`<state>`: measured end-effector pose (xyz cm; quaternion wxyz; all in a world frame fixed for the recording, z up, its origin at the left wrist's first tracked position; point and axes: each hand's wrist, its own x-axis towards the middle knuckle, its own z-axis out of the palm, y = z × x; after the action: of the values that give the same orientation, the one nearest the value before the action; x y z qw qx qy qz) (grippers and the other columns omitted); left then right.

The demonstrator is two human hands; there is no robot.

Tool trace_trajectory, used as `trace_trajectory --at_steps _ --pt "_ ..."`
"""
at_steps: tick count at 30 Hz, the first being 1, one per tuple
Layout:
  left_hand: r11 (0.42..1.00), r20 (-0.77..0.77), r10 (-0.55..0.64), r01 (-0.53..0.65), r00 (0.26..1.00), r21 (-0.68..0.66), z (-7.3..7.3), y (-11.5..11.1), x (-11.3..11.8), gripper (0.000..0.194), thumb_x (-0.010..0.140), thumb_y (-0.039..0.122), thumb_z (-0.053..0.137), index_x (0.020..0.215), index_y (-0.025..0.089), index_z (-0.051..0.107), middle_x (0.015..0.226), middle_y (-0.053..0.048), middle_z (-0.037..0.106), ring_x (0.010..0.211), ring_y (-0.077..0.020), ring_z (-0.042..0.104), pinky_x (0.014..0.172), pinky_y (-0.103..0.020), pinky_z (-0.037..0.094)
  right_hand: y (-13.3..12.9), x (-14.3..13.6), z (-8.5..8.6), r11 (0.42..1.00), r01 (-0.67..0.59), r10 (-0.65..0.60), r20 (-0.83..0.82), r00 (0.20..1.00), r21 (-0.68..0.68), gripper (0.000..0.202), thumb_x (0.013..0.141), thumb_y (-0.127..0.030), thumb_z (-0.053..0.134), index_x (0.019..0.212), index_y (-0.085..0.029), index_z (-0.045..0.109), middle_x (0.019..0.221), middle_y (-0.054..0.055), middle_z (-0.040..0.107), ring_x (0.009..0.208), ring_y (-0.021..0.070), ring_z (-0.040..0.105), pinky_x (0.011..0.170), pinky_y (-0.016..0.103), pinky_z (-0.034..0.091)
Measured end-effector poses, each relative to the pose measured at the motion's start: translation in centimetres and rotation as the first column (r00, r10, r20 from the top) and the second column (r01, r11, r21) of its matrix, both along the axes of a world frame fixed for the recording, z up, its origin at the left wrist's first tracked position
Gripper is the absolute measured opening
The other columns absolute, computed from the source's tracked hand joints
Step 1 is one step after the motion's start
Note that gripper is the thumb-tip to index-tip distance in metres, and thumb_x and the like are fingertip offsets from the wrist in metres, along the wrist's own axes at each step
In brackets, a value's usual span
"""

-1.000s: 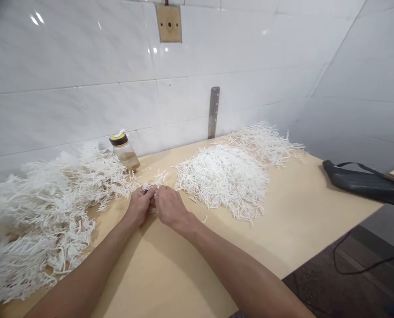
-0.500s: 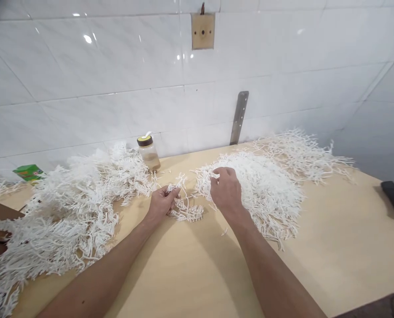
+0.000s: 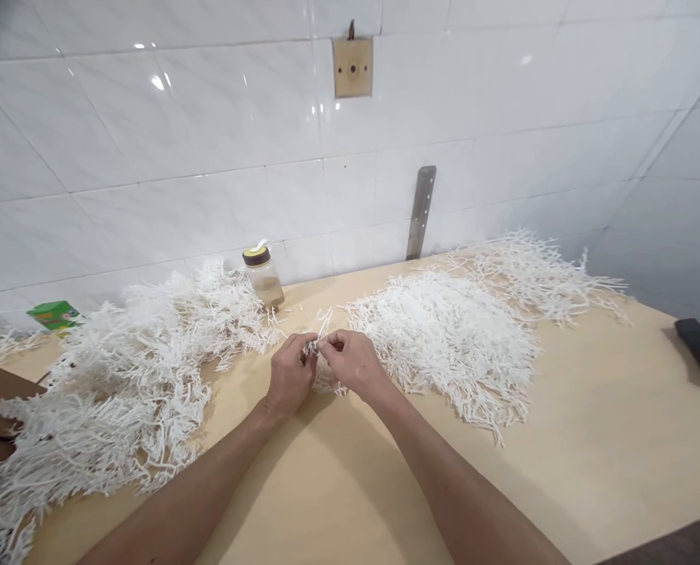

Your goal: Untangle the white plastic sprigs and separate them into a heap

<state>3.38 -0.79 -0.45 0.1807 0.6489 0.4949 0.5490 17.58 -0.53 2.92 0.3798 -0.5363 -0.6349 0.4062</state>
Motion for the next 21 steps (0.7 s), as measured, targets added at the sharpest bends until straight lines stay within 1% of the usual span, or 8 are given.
trace_trajectory --at_steps 2,4,6,8,10,13,16,21 --pt "0.997 0.067 -0.012 0.017 0.998 -0.07 0.1 0.2 0.0 0.026 0.07 0.011 0.06 0.091 0.022 0.072 0.085 -0.006 0.067 0.067 -0.0165 0.056 0.066 -0.027 0.045 0.4 0.4 -0.3 1.0 0.001 -0.002 -0.035 0.999 -0.02 0.016 0.081 -0.032 0.057 0.074 -0.018 0.062 0.062 -0.002 0.06 0.042 0.0109 0.058 0.042 0.022 0.042" --pt "0.972 0.188 -0.053 0.094 0.981 -0.214 0.2 0.4 -0.1 0.033 0.066 0.012 0.059 0.096 0.02 0.071 0.069 -0.002 0.063 0.053 -0.013 0.049 0.054 -0.025 0.041 0.8 0.9 -0.6 0.999 -0.019 0.017 -0.07 0.997 -0.031 0.012 0.079 -0.029 0.058 0.081 -0.019 0.063 0.065 -0.003 0.06 0.042 0.0102 0.058 0.042 0.021 0.044" --pt "0.896 0.343 -0.11 0.243 0.933 -0.373 0.4 0.6 -0.3 0.043 0.062 0.014 0.056 0.103 0.017 0.068 0.052 0.003 0.055 0.04 -0.0103 0.04 0.044 -0.023 0.033 1.1 1.4 -0.8 0.998 -0.061 0.058 -0.095 0.994 -0.024 0.012 0.078 -0.027 0.059 0.086 -0.019 0.063 0.063 -0.004 0.059 0.041 0.0093 0.056 0.041 0.021 0.044" --pt "0.786 0.497 -0.148 0.407 0.855 -0.466 0.7 0.8 -0.5 0.049 0.06 0.016 0.055 0.107 0.014 0.065 0.045 0.004 0.052 0.033 -0.009 0.034 0.037 -0.022 0.025 1.3 1.9 -0.9 0.994 -0.105 0.104 -0.102 0.989 -0.005 0.014 0.078 -0.028 0.06 0.088 -0.018 0.063 0.061 -0.005 0.056 0.04 0.0087 0.055 0.04 0.02 0.042" --pt "0.701 0.636 -0.156 0.538 0.756 -0.468 1.1 1.1 -0.8 0.048 0.061 0.022 0.055 0.107 0.012 0.064 0.048 0.002 0.056 0.033 -0.0093 0.037 0.034 -0.021 0.021 1.4 2.4 -0.8 0.989 -0.148 0.148 -0.096 0.984 0.007 0.016 0.08 -0.03 0.06 0.088 -0.018 0.065 0.061 -0.005 0.055 0.041 0.0083 0.055 0.039 0.019 0.04" --pt "0.625 0.761 -0.137 0.651 0.634 -0.43 1.6 1.3 -1.2 0.039 0.068 0.036 0.061 0.099 0.012 0.063 0.054 0.0 0.057 0.036 -0.0092 0.043 0.032 -0.02 0.015 1.4 3.0 -0.6 0.976 -0.217 0.217 -0.089 0.972 0.008 0.018 0.081 -0.032 0.06 0.088 -0.018 0.067 0.062 -0.004 0.054 0.043 0.0081 0.055 0.041 0.019 0.04" --pt "0.59 0.754 -0.173 0.68 0.634 -0.436 1.7 1.4 -1.4 0.038 0.07 0.042 0.071 0.093 0.012 0.063 0.051 0.003 0.051 0.034 -0.0053 0.037 0.032 -0.019 0.009 1.3 3.2 -0.4 0.962 -0.272 0.27 -0.103 0.957 -0.002 0.02 0.081 -0.034 0.061 0.09 -0.017 0.068 0.063 -0.004 0.054 0.044 0.0076 0.055 0.043 0.019 0.042" --pt "0.605 0.736 -0.173 0.66 0.655 -0.445 1.4 1.4 -1.5 0.04 0.062 0.037 0.083 0.087 0.013 0.061 0.051 0.007 0.046 0.036 -0.0027 0.036 0.032 -0.016 0.012 1.6 3.2 -0.6 0.971 -0.238 0.236 -0.159 0.959 0.008 0.024 0.078 -0.037 0.067 0.09 -0.017 0.066 0.067 -0.003 0.056 0.046 0.0077 0.053 0.045 0.022 0.047"
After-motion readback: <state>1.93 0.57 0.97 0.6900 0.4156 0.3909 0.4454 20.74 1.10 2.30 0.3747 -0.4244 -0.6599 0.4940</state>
